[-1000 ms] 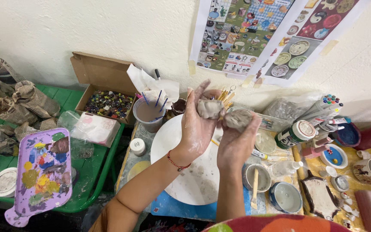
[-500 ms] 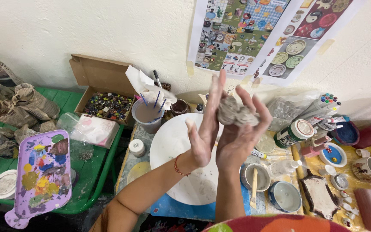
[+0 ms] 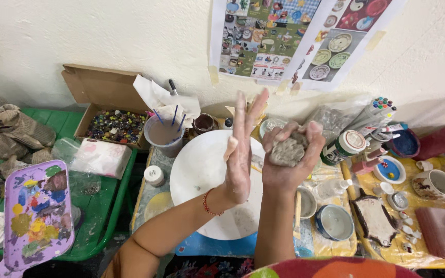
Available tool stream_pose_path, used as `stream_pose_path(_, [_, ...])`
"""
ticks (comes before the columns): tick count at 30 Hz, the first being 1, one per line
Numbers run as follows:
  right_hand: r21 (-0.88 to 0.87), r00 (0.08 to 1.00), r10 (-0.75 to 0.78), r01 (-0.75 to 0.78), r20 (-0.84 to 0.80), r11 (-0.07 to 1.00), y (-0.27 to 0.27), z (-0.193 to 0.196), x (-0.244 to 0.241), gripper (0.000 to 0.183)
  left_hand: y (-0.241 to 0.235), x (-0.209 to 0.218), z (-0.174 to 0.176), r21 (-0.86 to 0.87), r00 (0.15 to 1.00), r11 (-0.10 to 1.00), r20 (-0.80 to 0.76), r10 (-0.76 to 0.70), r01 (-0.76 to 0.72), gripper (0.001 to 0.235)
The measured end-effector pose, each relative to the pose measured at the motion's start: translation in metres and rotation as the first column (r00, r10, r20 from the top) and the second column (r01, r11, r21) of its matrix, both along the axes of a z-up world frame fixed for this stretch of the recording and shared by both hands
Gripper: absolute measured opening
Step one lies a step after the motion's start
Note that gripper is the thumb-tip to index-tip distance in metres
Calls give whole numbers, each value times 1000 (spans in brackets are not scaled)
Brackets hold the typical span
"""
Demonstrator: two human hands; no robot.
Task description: The person manipulates a small piece of clay by hand, dips a wooden tool into a cup of liquid, and mixes the clay with the tool before rubbing their hands together.
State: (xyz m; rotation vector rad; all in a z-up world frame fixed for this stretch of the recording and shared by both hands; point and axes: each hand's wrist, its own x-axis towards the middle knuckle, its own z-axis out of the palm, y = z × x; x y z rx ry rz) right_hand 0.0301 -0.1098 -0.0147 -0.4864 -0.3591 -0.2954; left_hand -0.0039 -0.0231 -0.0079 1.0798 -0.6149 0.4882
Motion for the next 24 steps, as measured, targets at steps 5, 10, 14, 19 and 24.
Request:
stream_pose_path(5, [-493, 822, -519, 561, 235, 665, 11, -14, -20, 30, -3, -10, 9, -211, 920, 934, -208, -332, 289, 81])
stream_pose_path(10, [-583, 766, -399, 643, 505, 496, 19, -12, -30, 52, 17, -13, 16, -310, 903, 906, -225, -366, 290, 75])
stream_pose_path(14, [-621, 829, -353, 559, 434, 549, 26, -2, -34, 72, 28, -14, 11, -15, 990, 991, -47, -133, 133, 70])
stream_pose_path(19, [-352, 976, -193, 217, 102, 911, 45, -3, -40, 73, 23, -7, 7, -132, 941, 953, -169, -293, 273, 81])
stream_pose_path(24, [-236, 980, -160, 129, -117, 963, 44, 3, -32, 72, 15, 7, 4, -256, 925, 938, -239, -294, 233, 85])
